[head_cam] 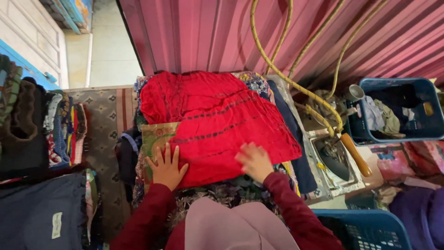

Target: The person folds a red patterned cloth and a dark patterned cloth on a table using a cardboard piece as a guide. They smooth the fabric, fold it into neat rectangles, and place the folded items onto a stack.

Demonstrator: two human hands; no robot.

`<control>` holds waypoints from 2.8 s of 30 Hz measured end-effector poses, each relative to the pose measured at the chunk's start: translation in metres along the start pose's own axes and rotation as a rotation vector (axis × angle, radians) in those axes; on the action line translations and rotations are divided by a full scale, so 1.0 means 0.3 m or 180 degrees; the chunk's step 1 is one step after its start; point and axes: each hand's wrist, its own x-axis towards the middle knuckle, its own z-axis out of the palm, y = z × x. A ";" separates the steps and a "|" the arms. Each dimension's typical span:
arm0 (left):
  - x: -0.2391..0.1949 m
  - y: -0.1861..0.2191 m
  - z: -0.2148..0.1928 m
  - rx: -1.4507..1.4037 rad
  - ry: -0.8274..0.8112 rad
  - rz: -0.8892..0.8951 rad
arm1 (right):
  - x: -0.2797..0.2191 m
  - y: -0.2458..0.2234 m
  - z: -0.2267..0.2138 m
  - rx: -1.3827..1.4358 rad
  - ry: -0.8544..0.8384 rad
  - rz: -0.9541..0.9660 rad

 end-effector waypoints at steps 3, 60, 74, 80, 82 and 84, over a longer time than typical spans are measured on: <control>-0.001 -0.002 0.008 -0.0154 0.0061 -0.0006 | 0.015 0.043 -0.031 -0.0261 -0.1454 0.0671; 0.025 0.004 -0.052 -0.0353 0.0049 0.0025 | 0.633 1.150 0.484 0.1399 0.0738 0.2478; 0.020 -0.004 -0.047 -0.0368 0.0049 0.0045 | 0.835 0.452 0.141 -0.0655 0.0537 0.1100; 0.012 -0.010 -0.019 -0.0415 0.0139 0.0059 | 0.687 -0.175 -0.011 0.0762 -0.0536 -0.0615; 0.010 -0.014 -0.012 -0.0430 0.0173 0.0080 | 0.634 -0.242 0.058 0.1190 -0.0248 -0.0818; 0.008 -0.015 -0.011 -0.0432 0.0045 0.0092 | 0.618 -0.279 0.123 0.1076 -0.0262 -0.0911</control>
